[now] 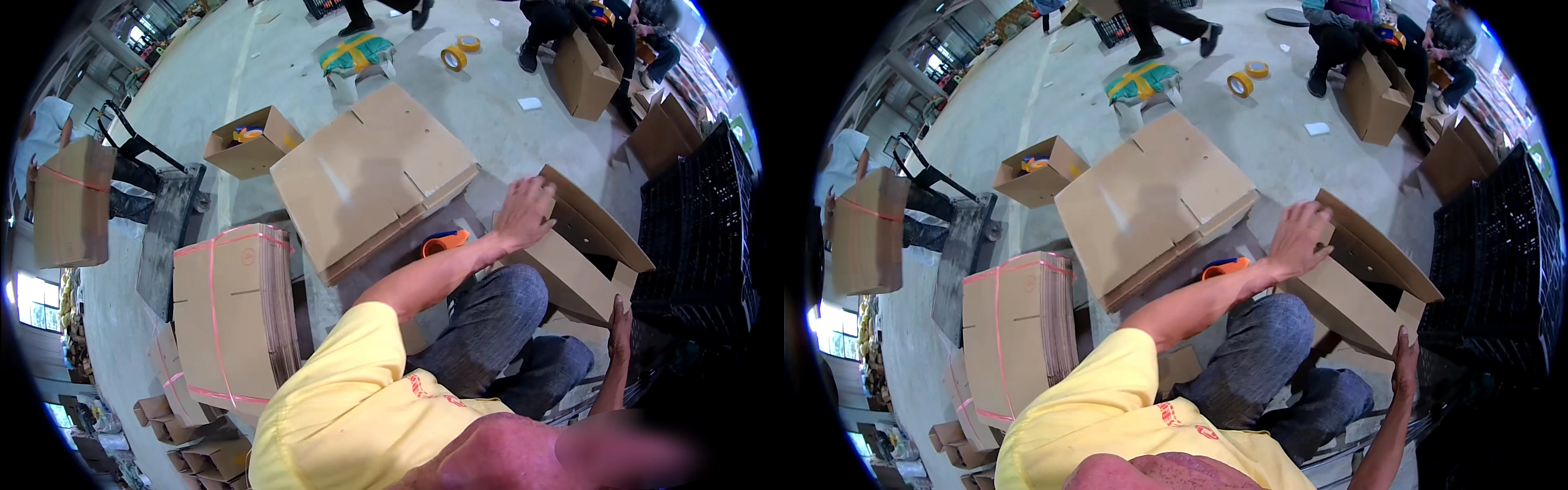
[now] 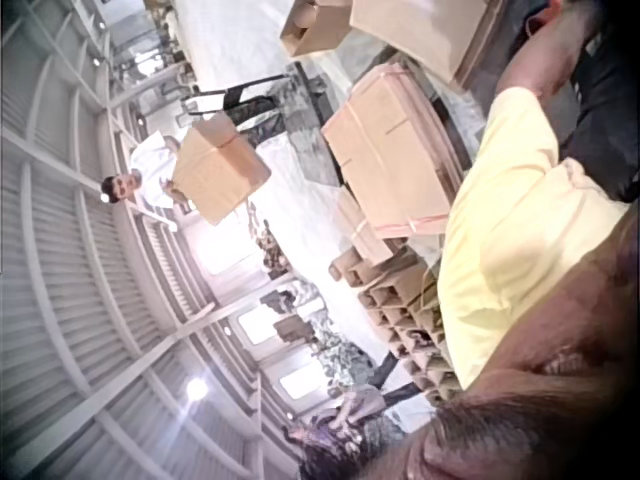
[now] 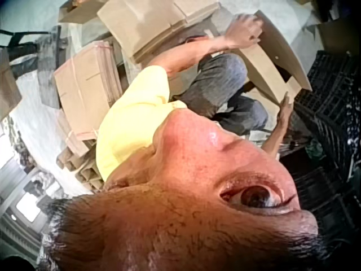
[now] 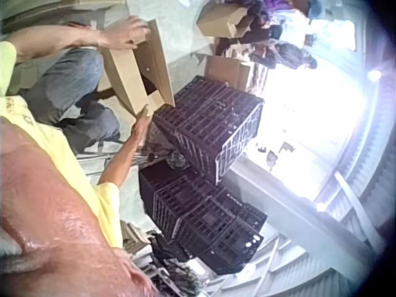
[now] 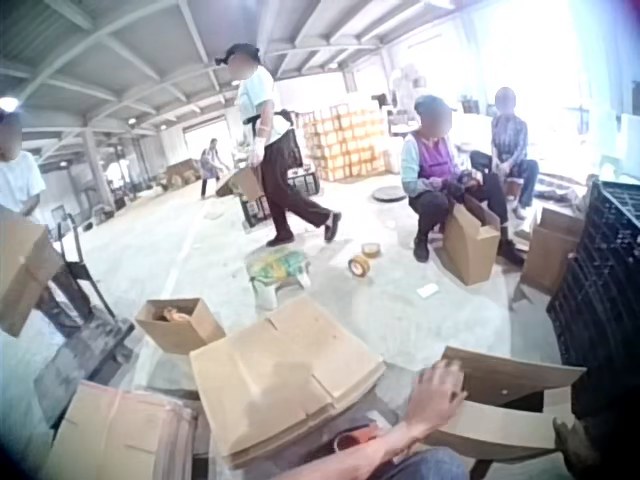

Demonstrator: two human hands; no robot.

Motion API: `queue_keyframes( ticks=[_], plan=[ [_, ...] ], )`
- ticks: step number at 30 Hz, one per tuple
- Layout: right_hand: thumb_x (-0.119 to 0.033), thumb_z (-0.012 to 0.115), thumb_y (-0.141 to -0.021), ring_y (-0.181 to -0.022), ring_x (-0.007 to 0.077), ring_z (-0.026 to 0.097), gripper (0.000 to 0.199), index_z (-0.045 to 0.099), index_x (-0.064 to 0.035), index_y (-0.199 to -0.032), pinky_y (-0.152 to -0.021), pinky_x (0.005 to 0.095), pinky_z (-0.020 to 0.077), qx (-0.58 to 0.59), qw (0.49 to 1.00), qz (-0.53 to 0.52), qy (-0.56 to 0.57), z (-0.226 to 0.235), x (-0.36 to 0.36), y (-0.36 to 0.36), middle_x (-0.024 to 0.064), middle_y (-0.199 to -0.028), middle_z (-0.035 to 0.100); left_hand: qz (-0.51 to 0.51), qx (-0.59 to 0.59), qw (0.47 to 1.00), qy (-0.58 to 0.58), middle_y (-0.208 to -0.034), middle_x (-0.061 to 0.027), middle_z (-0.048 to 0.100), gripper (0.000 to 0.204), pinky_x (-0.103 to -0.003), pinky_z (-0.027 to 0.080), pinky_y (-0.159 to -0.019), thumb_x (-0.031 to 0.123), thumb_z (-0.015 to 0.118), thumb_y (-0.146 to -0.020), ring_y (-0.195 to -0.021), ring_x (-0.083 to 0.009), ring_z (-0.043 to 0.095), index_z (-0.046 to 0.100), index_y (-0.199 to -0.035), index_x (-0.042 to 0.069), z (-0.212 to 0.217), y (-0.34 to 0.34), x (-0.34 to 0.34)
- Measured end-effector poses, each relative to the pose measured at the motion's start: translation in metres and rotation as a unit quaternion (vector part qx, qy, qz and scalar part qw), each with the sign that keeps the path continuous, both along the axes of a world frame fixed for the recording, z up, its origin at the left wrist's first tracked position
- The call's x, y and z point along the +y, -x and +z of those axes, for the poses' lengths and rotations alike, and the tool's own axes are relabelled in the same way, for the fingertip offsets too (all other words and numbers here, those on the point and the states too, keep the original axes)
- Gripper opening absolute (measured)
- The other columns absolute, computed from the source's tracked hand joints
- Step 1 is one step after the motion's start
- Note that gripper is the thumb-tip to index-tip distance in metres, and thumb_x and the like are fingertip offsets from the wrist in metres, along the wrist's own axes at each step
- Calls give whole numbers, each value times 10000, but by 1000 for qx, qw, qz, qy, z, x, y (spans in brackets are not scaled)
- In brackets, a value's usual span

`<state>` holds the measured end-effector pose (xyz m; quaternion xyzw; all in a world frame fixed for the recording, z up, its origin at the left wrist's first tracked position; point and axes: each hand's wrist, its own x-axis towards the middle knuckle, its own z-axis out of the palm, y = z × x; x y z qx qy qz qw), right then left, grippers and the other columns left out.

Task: The person sits on the floor and assembles flat-packed cardboard boxes. They fold the flaps to form the box shape and use a handheld tape dispenser to seal the seams with yellow tape. The person repeatedly picks up new flat boxes, assembles them, and sets the finished boxes aside.

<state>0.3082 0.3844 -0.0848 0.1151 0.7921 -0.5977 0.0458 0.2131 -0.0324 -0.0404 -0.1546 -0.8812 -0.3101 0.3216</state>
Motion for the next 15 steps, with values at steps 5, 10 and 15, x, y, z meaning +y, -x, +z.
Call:
queue_keyframes(
  ticks=[5, 10, 15],
  plan=[
    [-449, 667, -1040, -1319, 252, 573, 721, 467, 47, -1523, -1110, 385, 442, -42, 996, 70, 19, 5, -13, 27, 145, -1445, 594, -28, -340, 904, -257, -1441, -253, 514, 916, -484, 415, -1156, 289, 821, -847, -1341, -437, 510, 330, -1560, -10, -56, -4, -22],
    [-408, 691, -1032, -1289, 229, 587, 692, 478, 49, -1506, -1076, 374, 458, -30, 998, 57, 6, 5, -18, 30, 122, -1406, 618, -200, -326, 883, -271, -1519, -344, 481, 1159, -487, 416, -1185, 380, 825, -816, -1414, -468, 500, 135, -1656, -22, -68, 22, -37],
    [-270, 703, -1029, -1343, 234, 539, 680, 404, 3, -1575, -1143, 373, 409, -13, 992, 24, 121, -8, -46, 25, 116, -1470, 570, -105, -269, 920, -264, -1618, -275, 403, 1127, -435, 335, -1250, 363, 858, -822, -1521, -377, 395, 193, -1658, 3, -99, 13, -47]
  ],
)
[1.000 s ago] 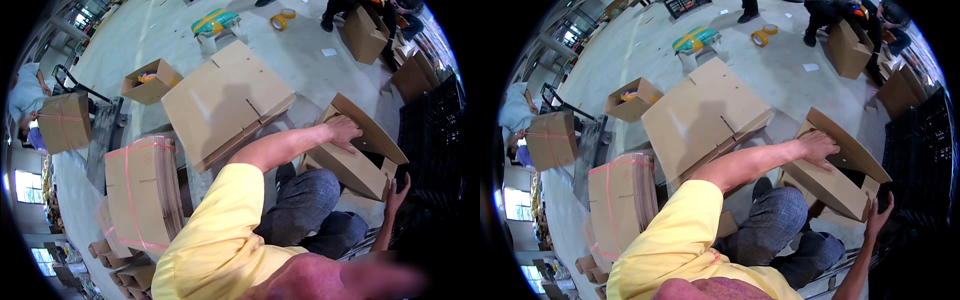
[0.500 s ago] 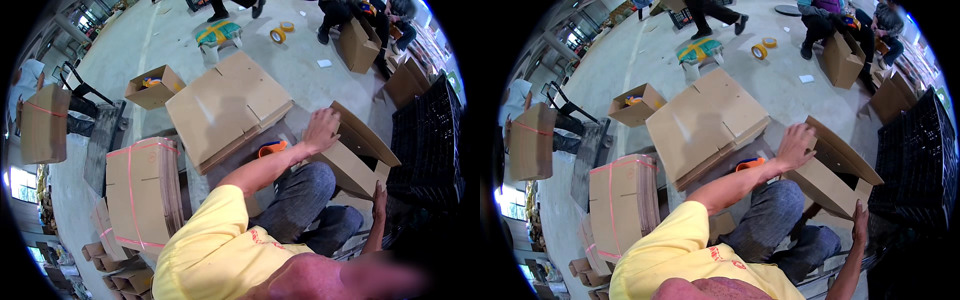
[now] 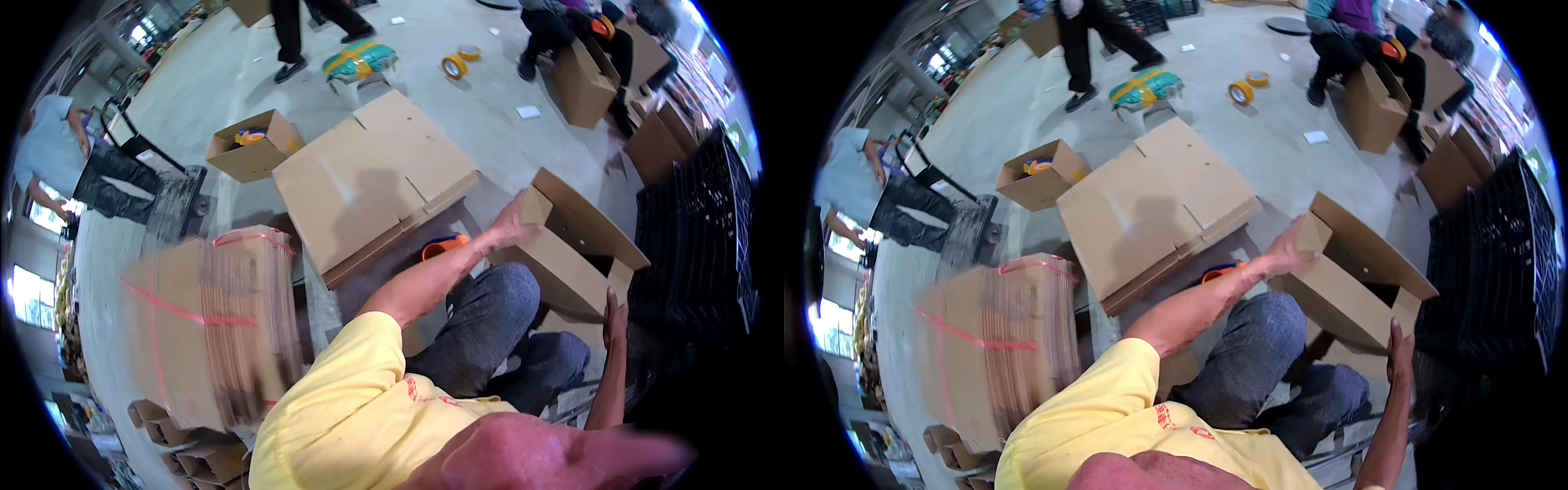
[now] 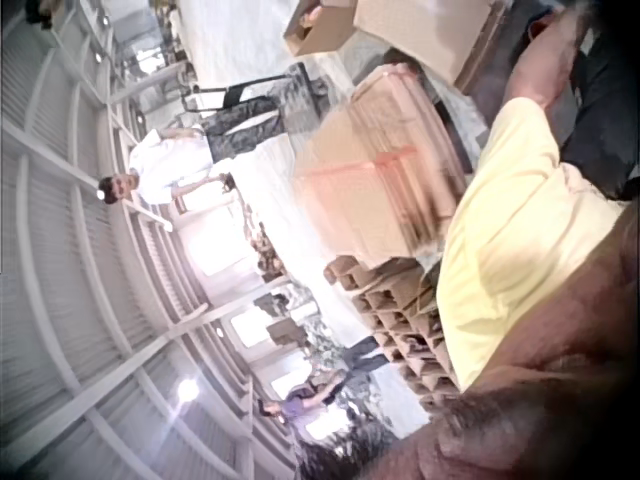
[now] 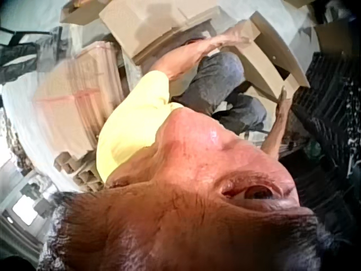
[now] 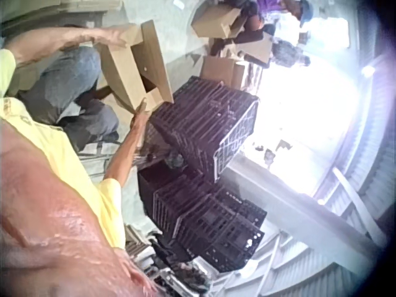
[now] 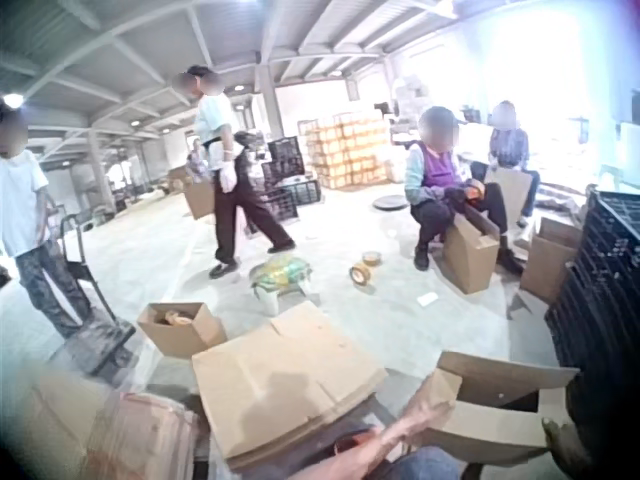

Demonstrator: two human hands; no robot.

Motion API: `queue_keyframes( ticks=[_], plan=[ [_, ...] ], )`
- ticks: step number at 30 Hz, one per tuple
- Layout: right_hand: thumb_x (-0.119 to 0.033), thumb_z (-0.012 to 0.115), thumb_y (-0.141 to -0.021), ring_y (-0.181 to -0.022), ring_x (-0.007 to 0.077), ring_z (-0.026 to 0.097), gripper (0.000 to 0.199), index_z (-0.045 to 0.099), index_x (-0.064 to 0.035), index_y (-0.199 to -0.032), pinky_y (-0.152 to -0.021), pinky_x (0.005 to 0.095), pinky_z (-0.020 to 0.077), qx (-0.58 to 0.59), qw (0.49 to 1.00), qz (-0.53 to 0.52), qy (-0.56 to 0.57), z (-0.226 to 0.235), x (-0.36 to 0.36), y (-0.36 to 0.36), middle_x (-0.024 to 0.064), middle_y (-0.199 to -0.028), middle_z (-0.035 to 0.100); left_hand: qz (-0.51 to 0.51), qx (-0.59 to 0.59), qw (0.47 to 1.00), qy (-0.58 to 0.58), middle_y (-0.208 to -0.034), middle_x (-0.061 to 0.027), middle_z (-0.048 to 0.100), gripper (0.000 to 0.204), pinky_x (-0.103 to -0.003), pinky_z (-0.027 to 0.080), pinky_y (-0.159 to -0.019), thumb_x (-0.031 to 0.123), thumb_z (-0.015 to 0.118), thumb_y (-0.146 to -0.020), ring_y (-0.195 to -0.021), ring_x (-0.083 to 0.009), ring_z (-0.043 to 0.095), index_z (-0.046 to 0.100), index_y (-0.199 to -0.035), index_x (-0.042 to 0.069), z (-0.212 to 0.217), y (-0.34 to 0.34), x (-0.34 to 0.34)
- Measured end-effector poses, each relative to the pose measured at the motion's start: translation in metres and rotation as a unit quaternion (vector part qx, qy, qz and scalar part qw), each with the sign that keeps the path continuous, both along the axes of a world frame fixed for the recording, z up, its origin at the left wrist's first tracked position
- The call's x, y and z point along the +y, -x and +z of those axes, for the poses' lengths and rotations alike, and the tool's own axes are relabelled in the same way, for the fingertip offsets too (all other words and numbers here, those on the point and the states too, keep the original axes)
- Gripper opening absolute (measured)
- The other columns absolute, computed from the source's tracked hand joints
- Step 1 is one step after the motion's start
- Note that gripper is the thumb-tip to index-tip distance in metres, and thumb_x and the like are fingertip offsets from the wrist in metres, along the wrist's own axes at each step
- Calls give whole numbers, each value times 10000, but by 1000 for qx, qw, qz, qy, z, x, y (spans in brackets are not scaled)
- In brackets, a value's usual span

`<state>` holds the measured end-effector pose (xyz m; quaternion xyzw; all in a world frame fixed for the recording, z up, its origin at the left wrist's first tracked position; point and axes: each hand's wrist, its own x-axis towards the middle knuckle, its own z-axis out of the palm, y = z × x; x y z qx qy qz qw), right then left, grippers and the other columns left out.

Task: The person sits on the floor and assembles flat-packed cardboard boxes. They fold the flaps to form the box shape and use a handheld tape dispenser to seal the seams with yellow tape. The person repeatedly picks up new flat boxes, assembles them, and sets the finished boxes aside.

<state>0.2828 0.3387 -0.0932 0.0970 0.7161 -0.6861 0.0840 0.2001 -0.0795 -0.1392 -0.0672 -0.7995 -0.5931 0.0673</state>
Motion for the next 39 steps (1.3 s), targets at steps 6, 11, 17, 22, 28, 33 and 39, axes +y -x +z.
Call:
queue_keyframes(
  ticks=[6, 11, 17, 22, 28, 33, 39],
  plan=[
    [-270, 714, -1026, -1183, 185, 623, 544, 537, -11, -1470, -1036, 351, 490, -56, 989, -65, -117, 24, 17, -20, 104, -1320, 669, -137, -194, 961, -142, -1567, -250, 481, 1040, -404, 394, -1206, 363, 854, -869, -1467, -326, 468, 265, -1628, -33, 48, -20, 18],
    [-263, 761, -991, -1224, 187, 612, 657, 471, -31, -1533, -1043, 349, 495, -33, 995, -75, -48, 22, -2, -15, 94, -1360, 646, 58, 189, 940, 278, -1539, -270, 499, 943, -503, 304, -1232, 410, 794, -903, -1451, -389, 440, 327, -1603, -17, 76, -5, 33],
    [-267, 759, -985, -1245, 190, 612, 667, 472, -14, -1532, -1069, 351, 489, 8, 996, -81, -21, 25, -11, -18, 111, -1368, 647, -251, 144, 863, 415, -1538, -217, 539, 629, -501, 346, -1209, 527, 507, -1060, -1451, -394, 462, 556, -1523, 103, 190, 101, 110],
    [-368, 777, -919, -1236, 271, 649, 745, 507, 31, -1488, -1076, 396, 490, 37, 973, -129, -188, 22, -10, -22, 198, -1318, 682, -455, -132, 812, 341, -1556, -200, 537, 661, -466, 365, -1201, 581, 354, -1098, -1448, -374, 484, 586, -1504, 113, 188, 101, 155],
    [-461, 768, -880, -1322, 387, 613, 871, 465, 64, -1505, -1127, 440, 458, 86, 947, -109, -291, 35, -16, -20, 283, -1384, 638, -359, 92, 801, 470, -1487, -191, 569, 626, -515, 432, -1105, 503, 405, -1101, -1313, -383, 573, 384, -1642, 191, 117, 37, 152],
    [-485, 765, -888, -1361, 413, 572, 925, 409, 62, -1544, -1163, 454, 428, 111, 928, -109, -340, 23, -10, -18, 293, -1442, 591, -340, 104, 811, 465, -1393, -168, 615, 641, -527, 431, -1067, 524, 422, -1089, -1247, -366, 595, 365, -1651, 220, 112, 37, 156],
    [-468, 734, -933, -1412, 405, 523, 882, 398, 53, -1560, -1183, 458, 399, 114, 928, -113, -335, 11, -3, -24, 291, -1504, 536, -308, 126, 800, 500, -1299, -166, 638, 659, -500, 456, -1009, 469, 508, -1061, -1173, -332, 611, 380, -1647, 196, 111, 26, 171]
  ],
)
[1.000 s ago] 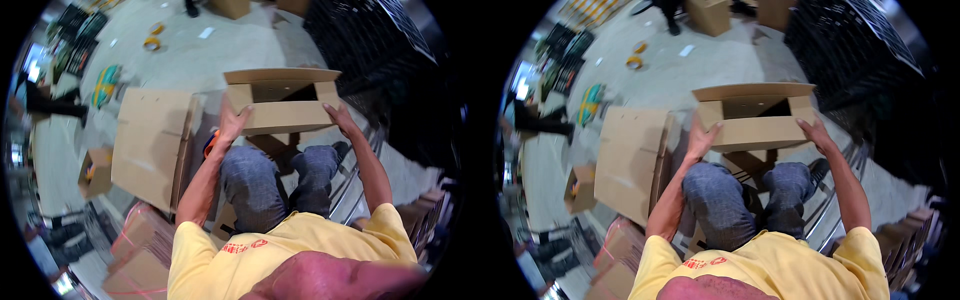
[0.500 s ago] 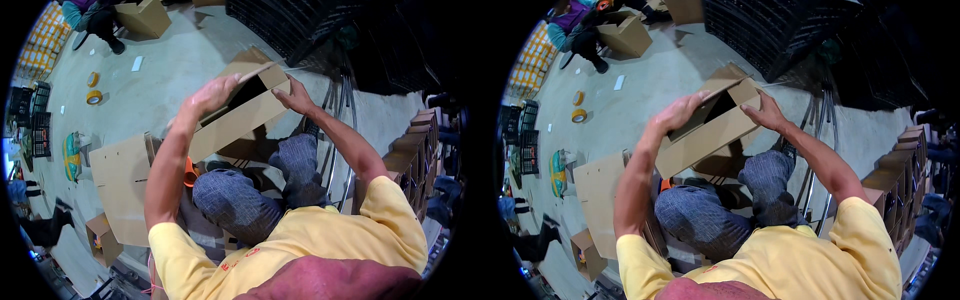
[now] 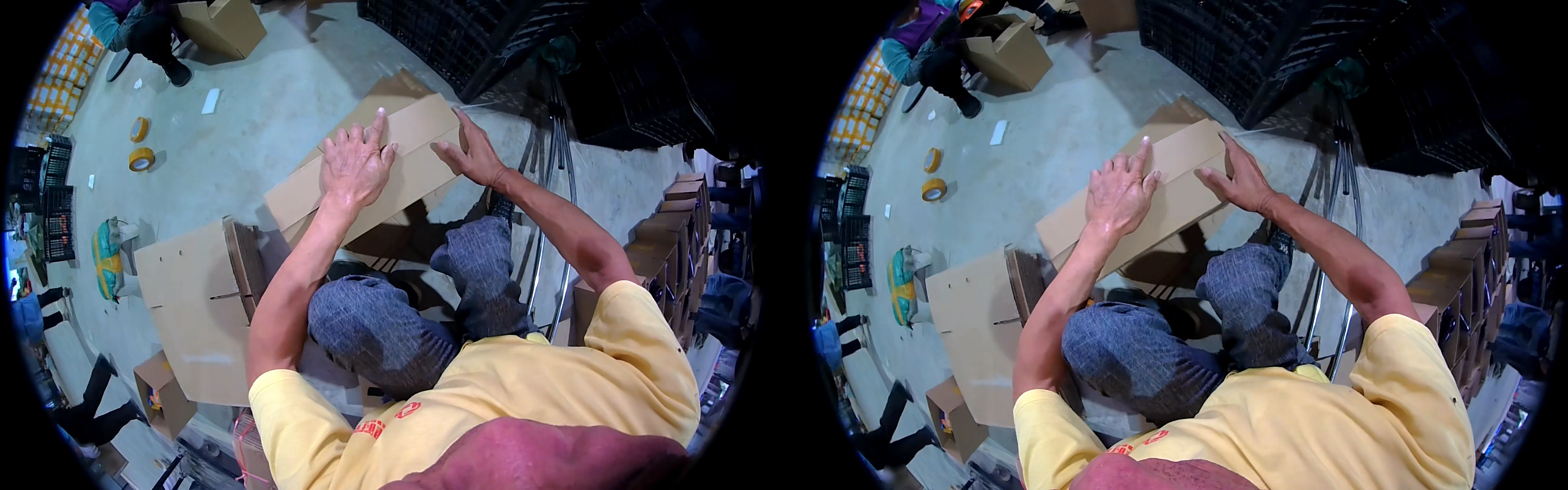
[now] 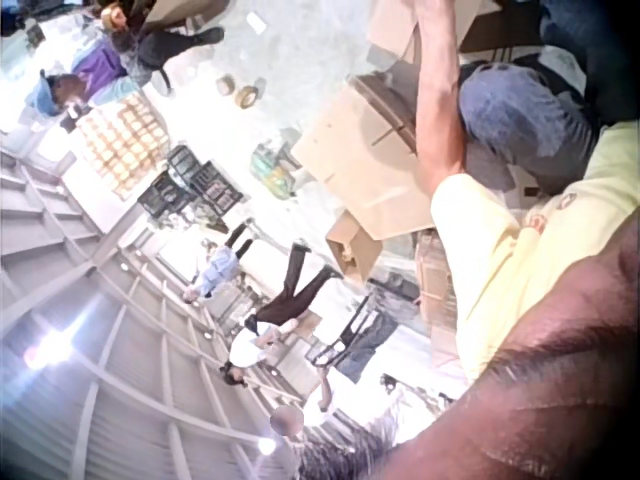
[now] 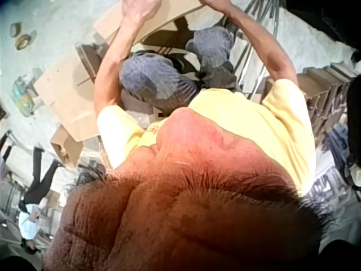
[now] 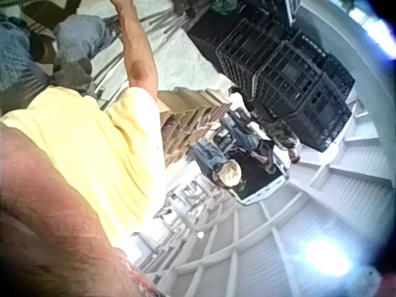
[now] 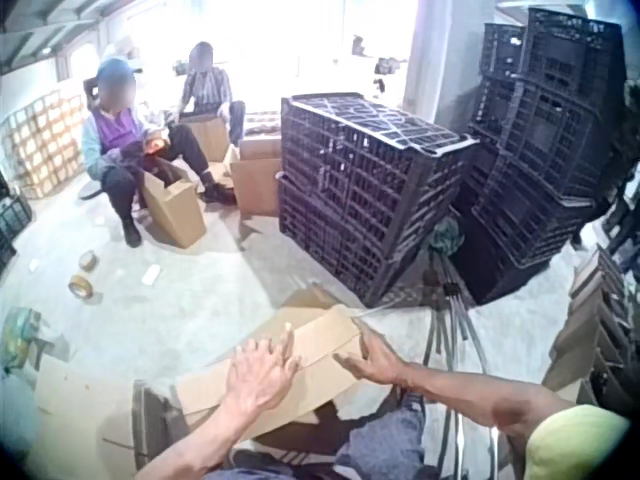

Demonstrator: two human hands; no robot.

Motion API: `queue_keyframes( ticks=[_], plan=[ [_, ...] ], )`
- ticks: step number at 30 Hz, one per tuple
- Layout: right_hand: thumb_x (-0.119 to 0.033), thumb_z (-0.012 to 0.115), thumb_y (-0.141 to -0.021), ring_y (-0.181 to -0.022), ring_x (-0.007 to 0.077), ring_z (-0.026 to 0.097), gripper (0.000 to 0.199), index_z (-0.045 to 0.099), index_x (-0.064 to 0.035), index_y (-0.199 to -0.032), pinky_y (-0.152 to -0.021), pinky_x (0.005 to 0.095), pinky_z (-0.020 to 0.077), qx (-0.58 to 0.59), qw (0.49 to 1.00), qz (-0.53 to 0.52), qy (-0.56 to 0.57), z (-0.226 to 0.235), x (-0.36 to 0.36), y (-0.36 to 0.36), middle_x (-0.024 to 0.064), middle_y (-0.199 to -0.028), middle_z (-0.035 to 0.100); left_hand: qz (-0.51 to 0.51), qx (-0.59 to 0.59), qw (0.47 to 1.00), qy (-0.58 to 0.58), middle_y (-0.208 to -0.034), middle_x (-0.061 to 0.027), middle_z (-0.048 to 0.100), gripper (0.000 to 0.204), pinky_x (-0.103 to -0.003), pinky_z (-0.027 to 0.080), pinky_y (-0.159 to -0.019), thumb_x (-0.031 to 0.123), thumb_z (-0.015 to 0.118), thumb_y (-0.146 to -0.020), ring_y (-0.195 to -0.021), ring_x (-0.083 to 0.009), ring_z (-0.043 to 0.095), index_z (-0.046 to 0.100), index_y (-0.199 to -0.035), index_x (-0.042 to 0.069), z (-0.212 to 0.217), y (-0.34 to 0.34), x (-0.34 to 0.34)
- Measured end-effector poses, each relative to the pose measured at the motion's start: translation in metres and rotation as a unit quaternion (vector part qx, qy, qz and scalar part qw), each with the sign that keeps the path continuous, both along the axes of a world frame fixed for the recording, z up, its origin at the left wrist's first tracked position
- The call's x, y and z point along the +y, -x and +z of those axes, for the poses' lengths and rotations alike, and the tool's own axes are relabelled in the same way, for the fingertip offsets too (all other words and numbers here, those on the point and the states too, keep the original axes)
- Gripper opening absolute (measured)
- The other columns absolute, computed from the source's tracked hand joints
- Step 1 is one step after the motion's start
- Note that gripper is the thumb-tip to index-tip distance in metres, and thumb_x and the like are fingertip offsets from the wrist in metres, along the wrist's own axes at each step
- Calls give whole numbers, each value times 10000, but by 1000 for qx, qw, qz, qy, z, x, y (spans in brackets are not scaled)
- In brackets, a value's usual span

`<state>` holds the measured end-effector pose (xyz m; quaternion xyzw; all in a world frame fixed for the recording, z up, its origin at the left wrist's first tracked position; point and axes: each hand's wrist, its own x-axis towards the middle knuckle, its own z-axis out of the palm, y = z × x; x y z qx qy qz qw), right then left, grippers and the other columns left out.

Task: The person sits on the floor and assembles flat-packed cardboard boxes. They fold the flaps to form the box shape and use a handheld tape dispenser to seal the seams with yellow tape. The person repeatedly picks up new flat boxes, assembles them, and sets the finished boxes aside.

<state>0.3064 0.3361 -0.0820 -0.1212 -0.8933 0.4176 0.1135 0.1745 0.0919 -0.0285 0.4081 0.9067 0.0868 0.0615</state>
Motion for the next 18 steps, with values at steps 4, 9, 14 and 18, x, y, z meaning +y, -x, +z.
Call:
queue_keyframes(
  ticks=[4, 9, 14, 18],
  plan=[
    [-448, 595, -1046, -1430, 322, 497, 713, 450, 36, -1548, -1208, 408, 355, -85, 978, -37, 187, -7, 3, 12, 226, -1532, 536, 0, 64, 994, -92, -1141, -147, 671, 650, -473, 484, -921, 456, 576, -1016, -1075, -318, 642, 461, -1598, 188, -21, 0, -8],
    [-503, 470, -1112, -1358, 203, 521, 656, 490, -17, -1552, -1180, 356, 378, -183, 931, -56, 312, -15, 24, 18, 108, -1494, 557, 26, 92, 972, -213, -1144, -145, 715, 599, -458, 529, -968, 457, 628, -953, -1108, -335, 669, 605, -1441, 109, -32, 5, -10],
    [-459, 500, -1115, -1202, 179, 624, 589, 538, 10, -1469, -1038, 333, 489, -186, 924, -84, 322, -7, 6, 19, 95, -1352, 645, 34, 5, 831, -555, -1295, -206, 669, 502, -475, 507, -1046, 249, 697, -935, -1227, -352, 620, 622, -1389, 51, -20, -12, -65],
    [-467, 495, -1116, -1198, 183, 624, 571, 538, -18, -1467, -1030, 339, 493, -223, 914, -55, 334, -19, 34, 16, 93, -1347, 639, 291, 95, 802, -514, -1073, -135, 662, 290, -385, 543, -875, 83, 648, -945, -993, -262, 676, 677, -1229, 32, -36, -100, -180]
  ],
)
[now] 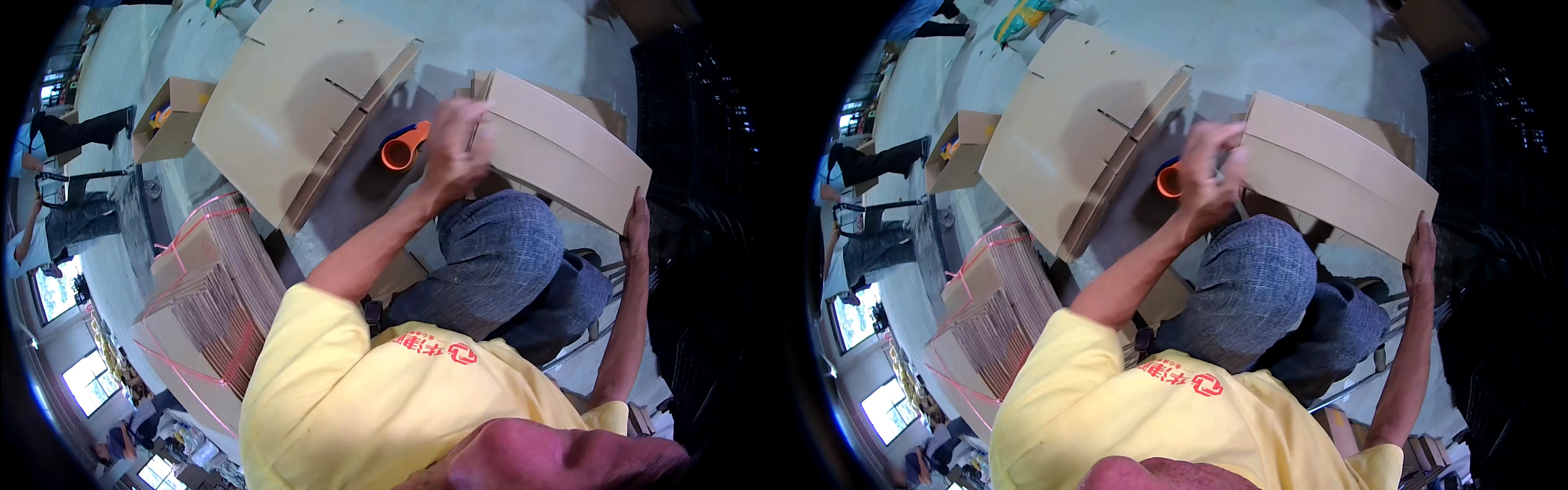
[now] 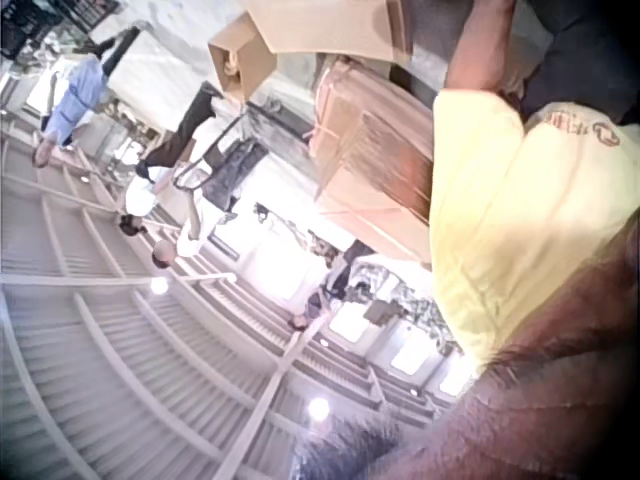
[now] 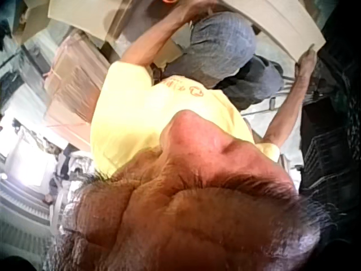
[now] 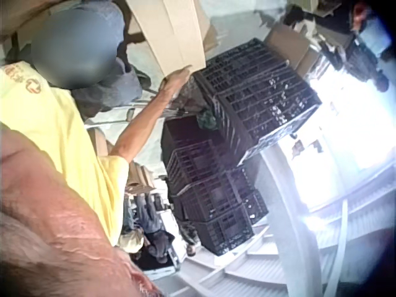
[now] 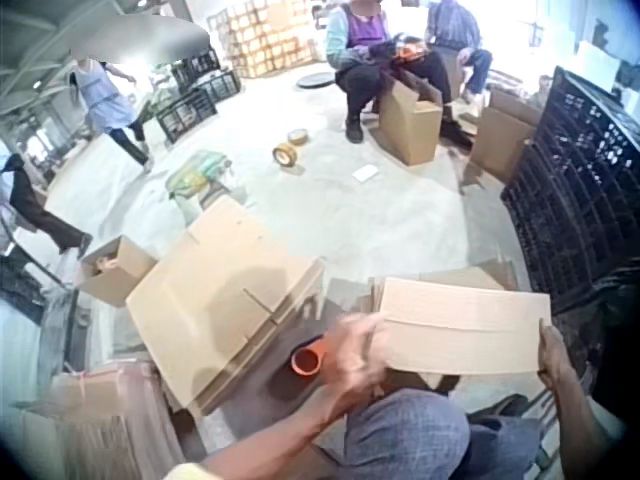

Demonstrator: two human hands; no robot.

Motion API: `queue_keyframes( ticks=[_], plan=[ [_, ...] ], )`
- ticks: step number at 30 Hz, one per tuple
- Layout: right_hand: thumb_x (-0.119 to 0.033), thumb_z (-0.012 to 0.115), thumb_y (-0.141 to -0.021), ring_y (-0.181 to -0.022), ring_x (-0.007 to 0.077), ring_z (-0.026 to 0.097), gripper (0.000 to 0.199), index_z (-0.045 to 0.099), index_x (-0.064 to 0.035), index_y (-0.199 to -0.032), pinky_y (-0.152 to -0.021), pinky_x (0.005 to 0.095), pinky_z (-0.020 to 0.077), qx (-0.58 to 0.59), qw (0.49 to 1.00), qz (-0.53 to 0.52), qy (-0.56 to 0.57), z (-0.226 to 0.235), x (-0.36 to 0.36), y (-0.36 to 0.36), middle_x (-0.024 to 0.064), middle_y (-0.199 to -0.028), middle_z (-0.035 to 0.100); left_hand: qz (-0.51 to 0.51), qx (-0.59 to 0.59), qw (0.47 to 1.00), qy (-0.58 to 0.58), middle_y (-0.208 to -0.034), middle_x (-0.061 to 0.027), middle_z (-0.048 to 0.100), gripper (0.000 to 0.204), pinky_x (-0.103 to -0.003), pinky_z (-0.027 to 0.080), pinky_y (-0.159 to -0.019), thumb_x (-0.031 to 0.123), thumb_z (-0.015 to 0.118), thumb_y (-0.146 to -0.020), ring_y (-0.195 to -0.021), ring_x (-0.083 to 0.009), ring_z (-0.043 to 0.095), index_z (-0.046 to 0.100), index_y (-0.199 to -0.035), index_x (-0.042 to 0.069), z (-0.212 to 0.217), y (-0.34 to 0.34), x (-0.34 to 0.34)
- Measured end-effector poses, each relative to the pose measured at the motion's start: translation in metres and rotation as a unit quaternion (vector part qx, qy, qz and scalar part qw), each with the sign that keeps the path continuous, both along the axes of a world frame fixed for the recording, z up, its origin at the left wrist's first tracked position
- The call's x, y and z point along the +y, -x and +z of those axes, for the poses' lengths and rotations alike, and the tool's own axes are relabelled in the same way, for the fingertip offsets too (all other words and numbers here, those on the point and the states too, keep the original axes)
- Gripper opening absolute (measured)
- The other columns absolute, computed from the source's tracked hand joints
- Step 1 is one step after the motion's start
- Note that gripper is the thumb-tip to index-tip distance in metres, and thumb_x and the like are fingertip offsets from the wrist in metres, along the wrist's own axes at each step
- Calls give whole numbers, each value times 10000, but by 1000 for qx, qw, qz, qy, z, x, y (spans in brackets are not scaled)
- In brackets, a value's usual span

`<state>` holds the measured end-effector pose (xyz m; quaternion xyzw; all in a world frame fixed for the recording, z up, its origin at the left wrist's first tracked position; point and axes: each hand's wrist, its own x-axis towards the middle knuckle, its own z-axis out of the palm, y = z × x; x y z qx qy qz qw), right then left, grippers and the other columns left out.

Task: The person sits on the floor and assembles flat-packed cardboard boxes. They fold the flaps to form the box shape and use a handheld tape dispenser to seal the seams with yellow tape. The person repeatedly picks up new flat boxes, assembles them, and sets the finished boxes aside.

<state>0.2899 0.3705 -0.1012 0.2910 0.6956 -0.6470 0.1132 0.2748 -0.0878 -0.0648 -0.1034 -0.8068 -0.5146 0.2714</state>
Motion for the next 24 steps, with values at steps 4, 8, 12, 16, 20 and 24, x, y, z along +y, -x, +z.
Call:
queue_keyframes(
  ticks=[4, 8, 12, 16, 20, 24],
  plan=[
    [-494, 497, -1111, -1228, 192, 614, 616, 503, -22, -1506, -1038, 352, 494, 10, 1000, 16, 4, 9, -2, 11, 84, -1381, 627, 167, -179, 964, 106, -1137, -173, 643, 292, -431, 534, -930, 86, 729, -923, -1049, -375, 648, 663, -1197, 11, -123, -80, -78],
    [-514, 495, -1108, -1249, 195, 609, 657, 468, -24, -1544, -1045, 354, 491, -12, 999, -1, -37, 18, 0, 2, 89, -1404, 619, 152, -237, 927, 248, -1291, -156, 589, 510, -494, 477, -1042, 48, 780, -816, -1219, -393, 560, 624, -1302, 56, -168, -61, -102],
    [-541, 489, -1102, -1252, 200, 607, 683, 464, -24, -1547, -1037, 355, 498, -6, 1000, 5, -15, 27, -15, 7, 91, -1413, 611, 40, -356, 876, 323, -1300, -172, 586, 417, -518, 478, -1030, -40, 672, -820, -1237, -412, 548, 620, -1221, 62, -215, -2, -128],
    [-541, 480, -1105, -1248, 205, 612, 696, 459, -1, -1543, -1040, 350, 504, -17, 999, 17, -26, 32, -18, 1, 107, -1410, 608, -48, -473, 830, 290, -1268, -188, 619, 414, -546, 503, -985, -66, 629, -834, -1220, -447, 584, 616, -1208, 113, -226, 27, -148],
    [-506, 447, -1127, -1217, 209, 636, 664, 470, 16, -1539, -1041, 335, 514, 4, 1000, 12, -20, 25, -16, 19, 124, -1352, 645, -105, -450, 878, 121, -1312, -240, 661, 627, -432, 492, -1086, 123, 760, -755, -1296, -365, 623, 568, -1345, 36, -241, 14, -163],
    [-439, 440, -1148, -1260, 180, 614, 580, 504, 0, -1521, -1066, 331, 491, 23, 997, 70, 29, 26, -9, 25, 97, -1387, 643, -106, -527, 841, -58, -1177, -138, 676, 543, -359, 524, -926, 90, 689, -782, -1077, -234, 655, 578, -1309, 21, -141, -34, -149]
  ],
)
